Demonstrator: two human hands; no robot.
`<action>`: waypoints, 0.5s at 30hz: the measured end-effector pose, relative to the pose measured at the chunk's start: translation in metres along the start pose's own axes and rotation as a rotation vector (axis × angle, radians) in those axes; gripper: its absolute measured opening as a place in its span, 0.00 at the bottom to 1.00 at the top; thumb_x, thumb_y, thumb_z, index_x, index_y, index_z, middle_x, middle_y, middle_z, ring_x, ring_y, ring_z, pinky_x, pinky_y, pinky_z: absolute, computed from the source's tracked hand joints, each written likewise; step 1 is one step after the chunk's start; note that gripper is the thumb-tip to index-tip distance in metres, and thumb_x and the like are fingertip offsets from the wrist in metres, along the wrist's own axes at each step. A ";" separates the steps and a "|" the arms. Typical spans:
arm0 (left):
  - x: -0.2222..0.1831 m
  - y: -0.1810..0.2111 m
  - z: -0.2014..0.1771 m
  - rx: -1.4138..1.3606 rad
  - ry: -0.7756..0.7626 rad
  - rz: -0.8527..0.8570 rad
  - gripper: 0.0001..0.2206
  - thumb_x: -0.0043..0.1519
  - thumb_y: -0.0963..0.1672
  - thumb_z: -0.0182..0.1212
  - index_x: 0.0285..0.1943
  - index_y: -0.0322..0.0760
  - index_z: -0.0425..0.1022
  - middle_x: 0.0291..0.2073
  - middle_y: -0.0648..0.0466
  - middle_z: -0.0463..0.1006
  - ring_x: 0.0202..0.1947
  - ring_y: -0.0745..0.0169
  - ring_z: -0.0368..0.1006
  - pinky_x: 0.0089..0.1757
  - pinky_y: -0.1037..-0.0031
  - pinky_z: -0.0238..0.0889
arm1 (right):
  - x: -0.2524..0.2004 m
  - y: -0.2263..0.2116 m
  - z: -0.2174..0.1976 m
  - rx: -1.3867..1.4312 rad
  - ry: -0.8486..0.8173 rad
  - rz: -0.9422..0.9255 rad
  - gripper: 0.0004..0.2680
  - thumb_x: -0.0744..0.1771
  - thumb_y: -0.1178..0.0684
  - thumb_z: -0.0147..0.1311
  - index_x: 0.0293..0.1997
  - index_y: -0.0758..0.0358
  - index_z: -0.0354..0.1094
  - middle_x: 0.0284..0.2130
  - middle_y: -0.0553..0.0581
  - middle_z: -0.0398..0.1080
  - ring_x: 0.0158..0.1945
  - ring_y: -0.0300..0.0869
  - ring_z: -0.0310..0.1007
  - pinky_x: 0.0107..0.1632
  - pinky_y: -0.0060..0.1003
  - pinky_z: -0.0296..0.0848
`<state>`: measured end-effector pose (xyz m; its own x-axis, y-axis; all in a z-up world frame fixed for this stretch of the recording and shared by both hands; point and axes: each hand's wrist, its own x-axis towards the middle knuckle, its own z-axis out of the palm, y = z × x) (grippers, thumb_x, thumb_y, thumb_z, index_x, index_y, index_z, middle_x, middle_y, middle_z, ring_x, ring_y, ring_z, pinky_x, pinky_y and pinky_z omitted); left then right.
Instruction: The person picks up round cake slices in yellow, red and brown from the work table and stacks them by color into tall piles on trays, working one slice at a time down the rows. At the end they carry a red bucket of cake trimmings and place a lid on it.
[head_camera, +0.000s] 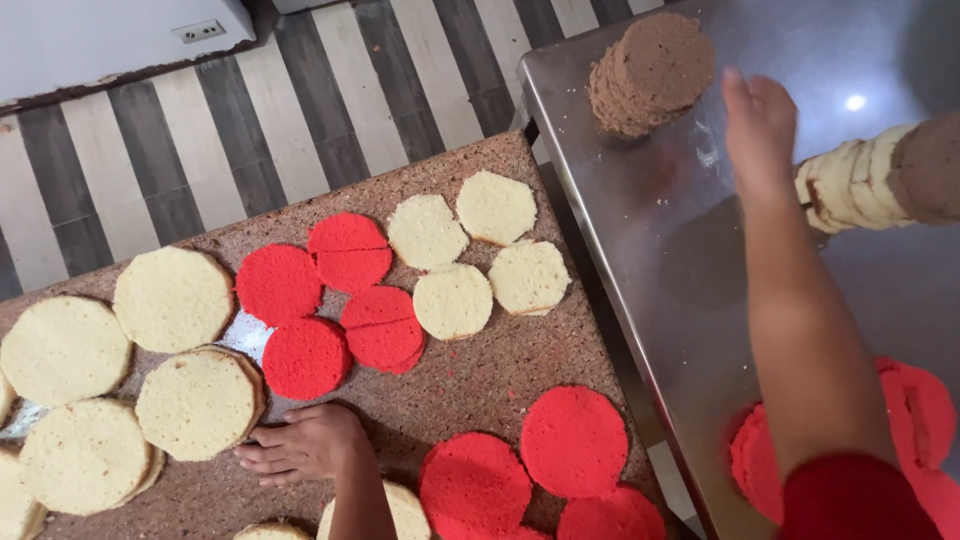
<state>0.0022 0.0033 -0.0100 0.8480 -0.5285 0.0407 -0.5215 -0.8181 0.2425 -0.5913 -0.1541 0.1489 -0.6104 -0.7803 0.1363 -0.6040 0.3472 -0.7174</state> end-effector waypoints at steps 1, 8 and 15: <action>0.000 0.002 -0.002 -0.009 -0.002 -0.003 0.30 0.72 0.50 0.42 0.79 0.26 0.50 0.78 0.35 0.44 0.79 0.36 0.36 0.69 0.37 0.28 | 0.016 -0.027 0.010 0.283 -0.110 0.262 0.20 0.70 0.40 0.60 0.58 0.69 0.66 0.52 0.61 0.72 0.54 0.49 0.72 0.50 0.47 0.77; 0.000 0.004 -0.006 -0.022 -0.025 -0.032 0.28 0.73 0.49 0.41 0.77 0.25 0.51 0.78 0.34 0.43 0.79 0.35 0.35 0.69 0.37 0.27 | 0.039 -0.065 0.033 0.092 -0.243 0.403 0.22 0.63 0.47 0.69 0.56 0.70 0.68 0.49 0.62 0.74 0.49 0.47 0.77 0.43 0.44 0.77; 0.003 0.003 -0.005 0.019 -0.047 -0.003 0.29 0.71 0.48 0.41 0.77 0.23 0.48 0.78 0.33 0.40 0.79 0.34 0.33 0.68 0.38 0.26 | 0.048 -0.028 0.011 0.942 -0.319 0.364 0.19 0.64 0.65 0.65 0.60 0.72 0.65 0.55 0.63 0.74 0.58 0.52 0.79 0.60 0.45 0.82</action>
<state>0.0035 0.0009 -0.0040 0.8446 -0.5354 -0.0061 -0.5206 -0.8238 0.2243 -0.5978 -0.2068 0.1677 -0.4294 -0.8583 -0.2809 0.3124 0.1507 -0.9379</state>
